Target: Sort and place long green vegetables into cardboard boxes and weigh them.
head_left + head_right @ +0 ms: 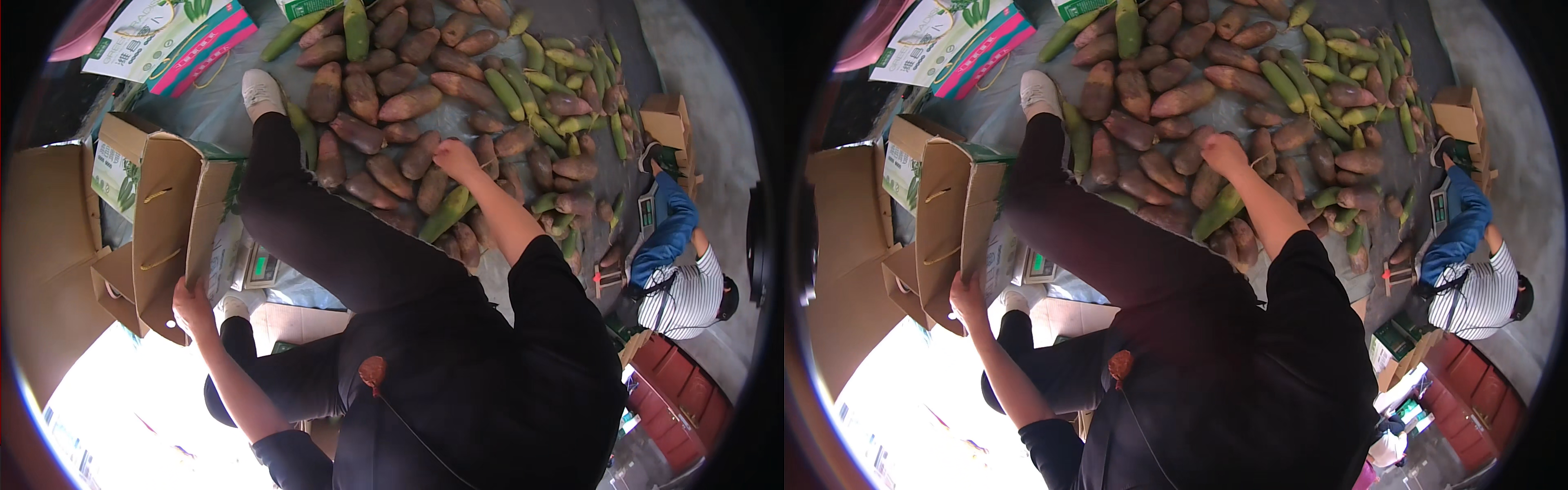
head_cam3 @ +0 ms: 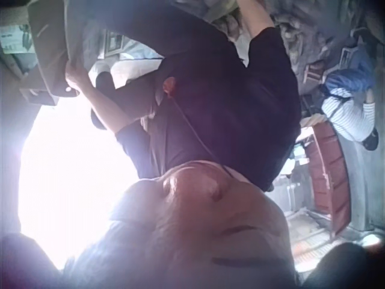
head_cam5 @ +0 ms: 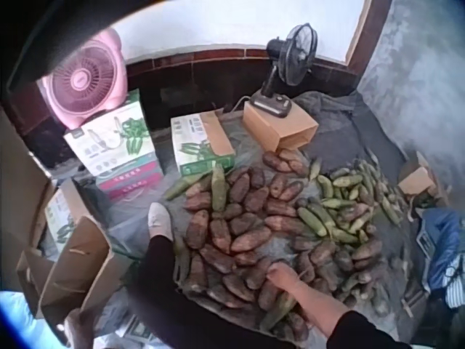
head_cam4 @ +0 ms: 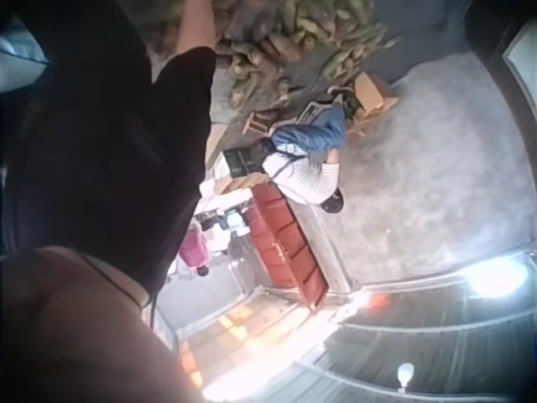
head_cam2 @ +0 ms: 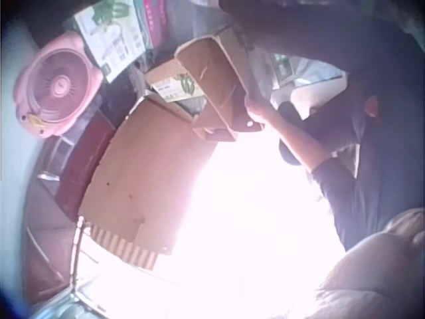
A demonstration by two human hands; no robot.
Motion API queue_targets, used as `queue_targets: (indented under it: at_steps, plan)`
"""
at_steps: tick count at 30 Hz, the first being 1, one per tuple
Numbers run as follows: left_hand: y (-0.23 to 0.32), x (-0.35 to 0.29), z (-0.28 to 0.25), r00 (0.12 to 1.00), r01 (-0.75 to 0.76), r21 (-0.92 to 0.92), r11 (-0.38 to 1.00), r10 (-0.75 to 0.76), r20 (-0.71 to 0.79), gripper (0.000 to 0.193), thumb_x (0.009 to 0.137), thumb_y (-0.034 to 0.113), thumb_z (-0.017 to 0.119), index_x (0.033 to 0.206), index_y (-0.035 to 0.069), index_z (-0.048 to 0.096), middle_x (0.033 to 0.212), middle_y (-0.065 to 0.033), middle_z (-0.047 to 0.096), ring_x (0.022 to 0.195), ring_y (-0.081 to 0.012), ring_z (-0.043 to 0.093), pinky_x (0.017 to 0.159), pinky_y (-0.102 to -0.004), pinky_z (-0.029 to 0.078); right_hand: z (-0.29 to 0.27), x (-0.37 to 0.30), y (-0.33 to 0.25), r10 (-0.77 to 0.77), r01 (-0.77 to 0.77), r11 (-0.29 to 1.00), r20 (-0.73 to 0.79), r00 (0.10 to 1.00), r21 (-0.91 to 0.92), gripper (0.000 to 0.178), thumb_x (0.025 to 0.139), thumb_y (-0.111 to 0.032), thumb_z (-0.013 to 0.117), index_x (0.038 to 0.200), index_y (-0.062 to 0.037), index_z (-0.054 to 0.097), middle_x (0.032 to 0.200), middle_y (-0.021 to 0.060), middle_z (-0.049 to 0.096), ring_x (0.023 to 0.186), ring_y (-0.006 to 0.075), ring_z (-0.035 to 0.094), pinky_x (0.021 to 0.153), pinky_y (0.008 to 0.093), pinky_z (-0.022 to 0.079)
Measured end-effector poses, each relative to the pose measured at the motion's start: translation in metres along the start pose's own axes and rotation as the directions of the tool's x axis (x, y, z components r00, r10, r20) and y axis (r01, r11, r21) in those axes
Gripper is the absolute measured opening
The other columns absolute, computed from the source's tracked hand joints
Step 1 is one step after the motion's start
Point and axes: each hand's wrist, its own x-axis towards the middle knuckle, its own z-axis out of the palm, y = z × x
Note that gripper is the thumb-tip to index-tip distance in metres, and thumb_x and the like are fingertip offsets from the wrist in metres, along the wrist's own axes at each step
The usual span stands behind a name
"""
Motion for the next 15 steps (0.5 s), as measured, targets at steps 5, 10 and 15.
queue_targets:
  at_steps: [5,10,15]
  plan:
    - [0.01,0.009,0.015,1.0,-0.007,0.026,1.0,0.007,0.005,0.021,0.081,0.014,0.064,0.095,-0.002,0.062,0.086,-0.0216,0.063,0.077,-0.0383,0.062,0.069,-0.0442,0.047,0.02,-0.062,0.123,0.493,-0.47,0.857,-0.071,0.867,0.21,0.034,0.076,-0.034,0.073,0.082,-0.0018,0.067,0.069,0.013,0.064,0.073,0.0255,0.063,0.066,0.0409,0.05]
    - [-0.003,0.001,0.001,0.999,0.024,0.033,0.999,-0.023,-0.03,0.022,0.081,0.012,0.063,0.096,-0.003,0.062,0.088,-0.0217,0.064,0.079,-0.0385,0.063,0.071,-0.0436,0.048,0.053,-0.097,0.07,0.796,-0.853,0.234,0.412,0.444,0.467,0.051,0.071,-0.042,0.079,0.106,-0.0078,0.063,0.101,0.0097,0.063,0.088,0.0235,0.06,0.063,0.0411,0.047]
    - [-0.012,0.001,0.007,1.0,-0.008,0.048,0.999,0.008,-0.006,0.021,0.081,0.01,0.062,0.096,-0.005,0.061,0.088,-0.0229,0.064,0.08,-0.0385,0.063,0.071,-0.0427,0.048,0.076,-0.098,0.04,0.814,-0.821,0.168,0.393,0.427,0.545,0.063,0.067,-0.034,0.084,0.116,-0.0048,0.057,0.115,0.0107,0.06,0.101,0.0298,0.058,0.077,0.0502,0.046]
